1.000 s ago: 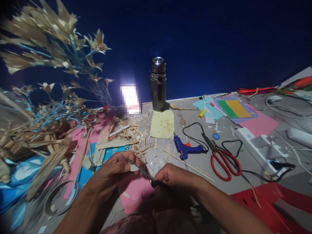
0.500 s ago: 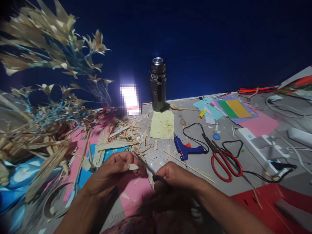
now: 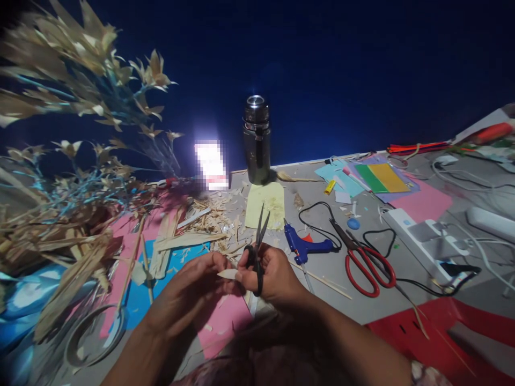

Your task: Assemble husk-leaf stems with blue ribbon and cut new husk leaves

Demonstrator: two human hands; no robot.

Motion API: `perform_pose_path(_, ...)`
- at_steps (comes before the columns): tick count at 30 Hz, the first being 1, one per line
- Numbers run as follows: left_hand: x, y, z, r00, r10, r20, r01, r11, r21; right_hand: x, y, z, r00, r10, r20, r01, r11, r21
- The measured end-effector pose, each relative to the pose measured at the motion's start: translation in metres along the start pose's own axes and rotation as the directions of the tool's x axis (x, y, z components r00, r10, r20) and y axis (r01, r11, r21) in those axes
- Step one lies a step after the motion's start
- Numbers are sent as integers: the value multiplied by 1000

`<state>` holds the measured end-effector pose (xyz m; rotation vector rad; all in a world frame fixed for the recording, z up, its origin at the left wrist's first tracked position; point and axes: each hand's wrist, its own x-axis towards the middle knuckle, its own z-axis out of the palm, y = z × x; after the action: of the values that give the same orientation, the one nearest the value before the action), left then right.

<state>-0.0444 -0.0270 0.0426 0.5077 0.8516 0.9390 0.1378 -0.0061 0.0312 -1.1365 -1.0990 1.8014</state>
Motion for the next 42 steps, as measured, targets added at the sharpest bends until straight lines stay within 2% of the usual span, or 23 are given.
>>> perform_pose_path(5,2,-22,3,998,47,-34,-49,996,-69,1,2,-1,999,-25,-22,24,999,-20)
perform_pose_path(9,5,-33,6,995,92,-35,-93,995,-37,1,5,-2,1000,-22,-16,22,999,-27)
perform_pose_path(12,7,-34,8,996,78,44,-74,994,-85,0,7,-4,999,-19,33,19,1000,17)
perform_pose_path(15,8,-36,10,989,72,131,-41,974,-221,-2,9,-5,997,-44,57,40,997,67)
perform_pose_path(19,7,-39,9,985,79,153,-25,944,-328,0,15,-2,994,-76,78,60,979,193)
perform_pose_path(21,6,-41,9,989,81,126,-38,951,-306,2,18,-1,994,-92,58,77,972,222)
perform_pose_path(25,5,-42,11,994,108,20,-101,971,-217,1,21,1,995,-96,2,95,987,130)
perform_pose_path(28,5,-42,12,996,80,40,-67,965,-253,-2,22,2,992,-126,-6,127,989,71)
perform_pose_path(31,5,-43,14,994,72,86,-38,937,-348,-6,18,5,988,-146,-44,150,982,116)
perform_pose_path(33,5,-44,16,993,93,73,-60,931,-360,-7,15,9,989,-125,-83,137,978,158)
perform_pose_path(39,8,-45,20,981,170,-92,-188,949,-251,-5,16,23,968,-127,-214,150,984,93)
perform_pose_path(42,7,-45,17,977,183,-113,-205,953,-224,-1,23,22,977,-88,-196,105,991,78)
